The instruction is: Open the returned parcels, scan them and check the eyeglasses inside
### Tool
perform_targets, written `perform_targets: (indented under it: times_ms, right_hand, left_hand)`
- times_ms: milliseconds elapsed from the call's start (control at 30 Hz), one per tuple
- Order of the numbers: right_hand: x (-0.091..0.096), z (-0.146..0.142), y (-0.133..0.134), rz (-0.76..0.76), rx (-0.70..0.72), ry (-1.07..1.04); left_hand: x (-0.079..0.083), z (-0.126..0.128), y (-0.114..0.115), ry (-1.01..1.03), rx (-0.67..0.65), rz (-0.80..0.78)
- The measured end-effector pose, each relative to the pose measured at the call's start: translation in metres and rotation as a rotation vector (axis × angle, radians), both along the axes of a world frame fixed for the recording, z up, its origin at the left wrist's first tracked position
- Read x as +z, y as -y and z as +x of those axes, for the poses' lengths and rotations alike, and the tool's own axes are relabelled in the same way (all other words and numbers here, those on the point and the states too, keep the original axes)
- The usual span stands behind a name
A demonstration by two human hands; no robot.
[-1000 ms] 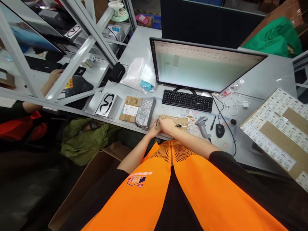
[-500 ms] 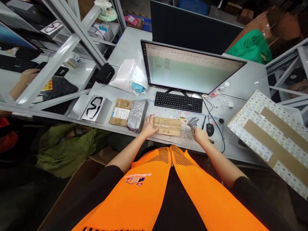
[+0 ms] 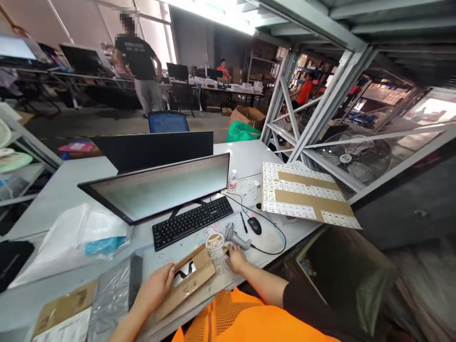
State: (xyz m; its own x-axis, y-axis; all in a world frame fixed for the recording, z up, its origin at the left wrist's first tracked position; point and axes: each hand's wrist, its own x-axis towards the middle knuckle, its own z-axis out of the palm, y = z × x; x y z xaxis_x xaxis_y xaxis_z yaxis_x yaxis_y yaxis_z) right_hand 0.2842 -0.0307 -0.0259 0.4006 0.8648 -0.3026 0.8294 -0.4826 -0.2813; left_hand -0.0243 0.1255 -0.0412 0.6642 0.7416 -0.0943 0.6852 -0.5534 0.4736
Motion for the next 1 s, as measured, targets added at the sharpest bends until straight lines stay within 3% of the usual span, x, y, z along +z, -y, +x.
perform_targets:
  times_ms: [133,233,333,433,500,600,733,900,1000]
  right_hand:
    - [-0.002,-0.01,0.006,0.287,0.061,-0.051]
    - [0.009,-0.03,-0.002,0.465,0.275,-0.115]
    - [0.021,-0.051,-0.015,0.365,0.533,-0.087]
    - [0.027,-0.067,-0.025,0.208,0.626,0.035]
    - [0.03,-0.074,-0.029,0.162,0.66,0.094]
    - [0.035,-0.081,-0.032,0.112,0.713,0.125]
    - [0.048,-0.085,-0.035,0.075,0.722,0.126]
    - [0.06,-0.079,-0.015,0.168,0.784,0.044]
    - [0.052,-0.071,0.011,0.073,0.867,-0.06]
  left_hand:
    - [0.017,-0.002,-0.027,-0.014,0.088,-0.129]
    - [0.024,0.006,-0.037,-0.13,0.145,-0.128]
    - [0.024,0.016,-0.029,-0.155,0.213,0.017]
    - [0.024,0.025,-0.009,-0.114,0.176,0.234]
    - [0.024,0.027,0.003,-0.118,0.118,0.296]
    - [0.022,0.022,0.01,-0.111,0.038,0.242]
    - [0.015,0.008,0.002,-0.112,-0.056,0.133]
    - [0.007,0.004,-0.014,-0.167,0.021,-0.033]
    - [0.003,0.007,-0.018,-0.145,0.05,-0.102]
